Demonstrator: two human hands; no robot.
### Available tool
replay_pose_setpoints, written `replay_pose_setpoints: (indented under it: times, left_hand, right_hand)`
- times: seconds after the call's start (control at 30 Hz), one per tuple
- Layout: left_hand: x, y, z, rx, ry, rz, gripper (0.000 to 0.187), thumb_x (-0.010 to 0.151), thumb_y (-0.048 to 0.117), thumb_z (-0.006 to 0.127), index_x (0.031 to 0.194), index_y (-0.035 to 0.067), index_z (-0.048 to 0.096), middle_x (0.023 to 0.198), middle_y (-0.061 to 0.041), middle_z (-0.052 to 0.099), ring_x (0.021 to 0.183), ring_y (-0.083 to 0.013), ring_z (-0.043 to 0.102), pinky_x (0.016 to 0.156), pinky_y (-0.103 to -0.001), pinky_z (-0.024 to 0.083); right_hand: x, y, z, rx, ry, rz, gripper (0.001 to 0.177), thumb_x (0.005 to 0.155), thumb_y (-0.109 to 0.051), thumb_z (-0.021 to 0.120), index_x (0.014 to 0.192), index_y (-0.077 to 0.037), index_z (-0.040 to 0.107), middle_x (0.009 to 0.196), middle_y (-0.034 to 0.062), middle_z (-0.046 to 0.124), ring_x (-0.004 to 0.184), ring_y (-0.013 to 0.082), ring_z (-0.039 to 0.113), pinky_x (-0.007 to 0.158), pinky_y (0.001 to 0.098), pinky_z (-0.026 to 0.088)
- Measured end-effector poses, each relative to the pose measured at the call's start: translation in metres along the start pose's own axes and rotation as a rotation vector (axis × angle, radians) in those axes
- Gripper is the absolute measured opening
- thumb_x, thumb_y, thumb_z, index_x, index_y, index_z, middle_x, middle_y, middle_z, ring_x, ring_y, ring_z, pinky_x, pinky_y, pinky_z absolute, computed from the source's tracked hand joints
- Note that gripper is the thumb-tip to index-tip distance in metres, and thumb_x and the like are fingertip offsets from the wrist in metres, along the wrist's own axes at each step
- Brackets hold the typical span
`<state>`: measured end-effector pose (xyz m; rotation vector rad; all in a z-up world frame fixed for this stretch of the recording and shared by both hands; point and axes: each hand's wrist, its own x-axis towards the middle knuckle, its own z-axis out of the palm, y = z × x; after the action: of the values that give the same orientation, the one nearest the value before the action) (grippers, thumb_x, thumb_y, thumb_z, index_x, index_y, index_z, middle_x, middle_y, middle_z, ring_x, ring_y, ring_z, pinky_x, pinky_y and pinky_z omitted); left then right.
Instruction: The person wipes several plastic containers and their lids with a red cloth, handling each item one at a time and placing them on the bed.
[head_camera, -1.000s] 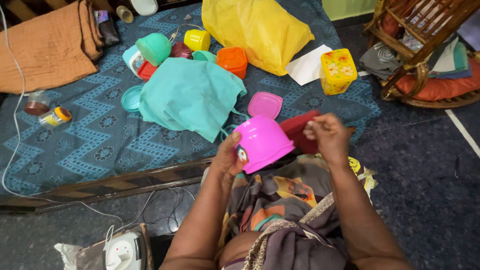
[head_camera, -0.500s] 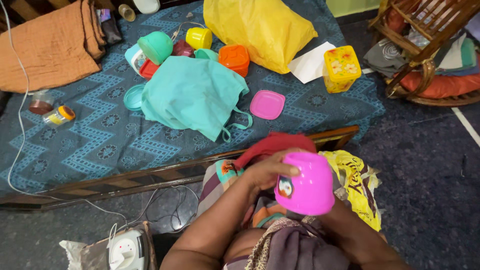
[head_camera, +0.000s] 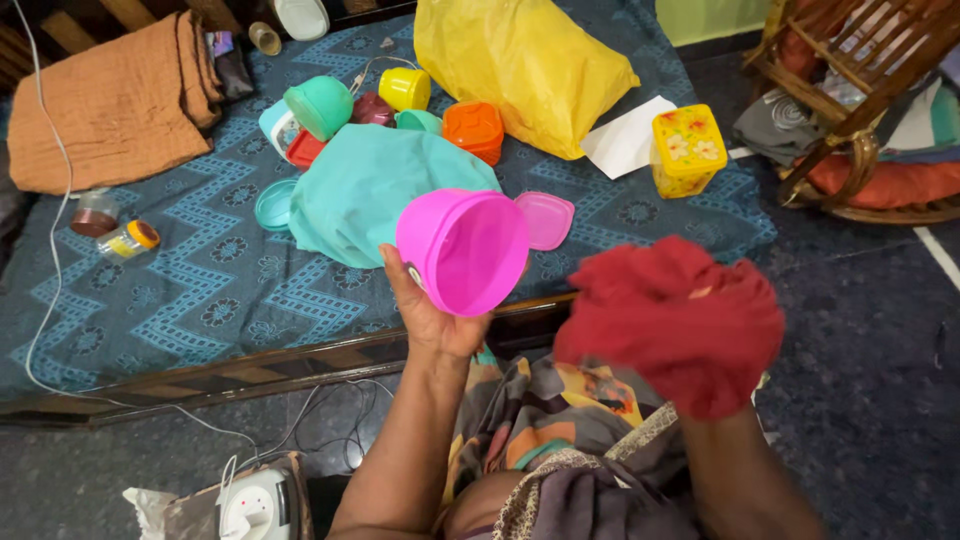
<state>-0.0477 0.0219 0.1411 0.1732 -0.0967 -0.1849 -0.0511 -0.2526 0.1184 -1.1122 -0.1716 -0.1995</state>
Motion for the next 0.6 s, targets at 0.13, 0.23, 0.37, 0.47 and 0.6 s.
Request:
replay_pose_setpoints:
  times: [0.13,0.23,0.37,0.47,0.6]
  left_hand:
    - [-0.003,-0.012,0.006,0.084,-0.012,-0.035,0.094,0.081,0.068,0.073,0.149,0.007,0.047,0.142,-0.012,0.061,0.129,-0.0312,0.060,0.112,-0.051,0.049]
    - [-0.016,-0.024,0.005,0.260,-0.155,-0.065,0.101,0.078,0.059,0.084,0.154,0.008,0.042,0.142,-0.012,0.058,0.130,-0.0288,0.059,0.112,-0.048,0.047]
    - [-0.030,-0.052,0.005,0.525,-0.284,-0.095,0.122,0.060,0.032,0.103,0.157,0.013,0.031,0.143,-0.008,0.050,0.134,-0.0236,0.052,0.116,-0.042,0.043]
    - [-0.024,-0.047,0.001,0.681,-0.351,-0.086,0.127,0.056,0.025,0.103,0.159,0.011,0.031,0.148,-0.007,0.049,0.141,-0.0230,0.049,0.122,-0.040,0.039]
    - [-0.027,-0.053,-0.003,0.535,-0.287,-0.221,0.129,0.054,0.027,0.103,0.161,0.011,0.031,0.148,-0.008,0.050,0.141,-0.0238,0.049,0.122,-0.042,0.039]
  right_hand:
    - [-0.006,-0.008,0.009,-0.154,-0.076,-0.048,0.018,0.112,-0.021,0.058,0.123,-0.008,0.063,0.101,0.0079,0.067,0.080,0.0137,0.058,0.068,0.0280,0.048]
    - [-0.021,0.001,0.030,-0.473,-0.208,-0.163,0.019,0.112,-0.022,0.058,0.123,-0.007,0.063,0.102,0.0081,0.067,0.081,0.0142,0.058,0.069,0.0285,0.049]
    - [-0.063,0.011,0.053,-0.927,-0.398,-0.426,0.020,0.111,-0.022,0.058,0.123,-0.007,0.063,0.103,0.0083,0.067,0.082,0.0149,0.059,0.069,0.0291,0.049]
    - [-0.072,0.015,0.050,-0.982,-0.373,-0.483,0.021,0.110,-0.023,0.058,0.123,-0.007,0.063,0.103,0.0084,0.067,0.083,0.0154,0.059,0.070,0.0296,0.049]
    - [-0.081,0.040,0.036,-0.798,-0.252,-0.329,0.022,0.109,-0.024,0.058,0.123,-0.007,0.063,0.104,0.0087,0.068,0.085,0.0161,0.059,0.071,0.0303,0.050]
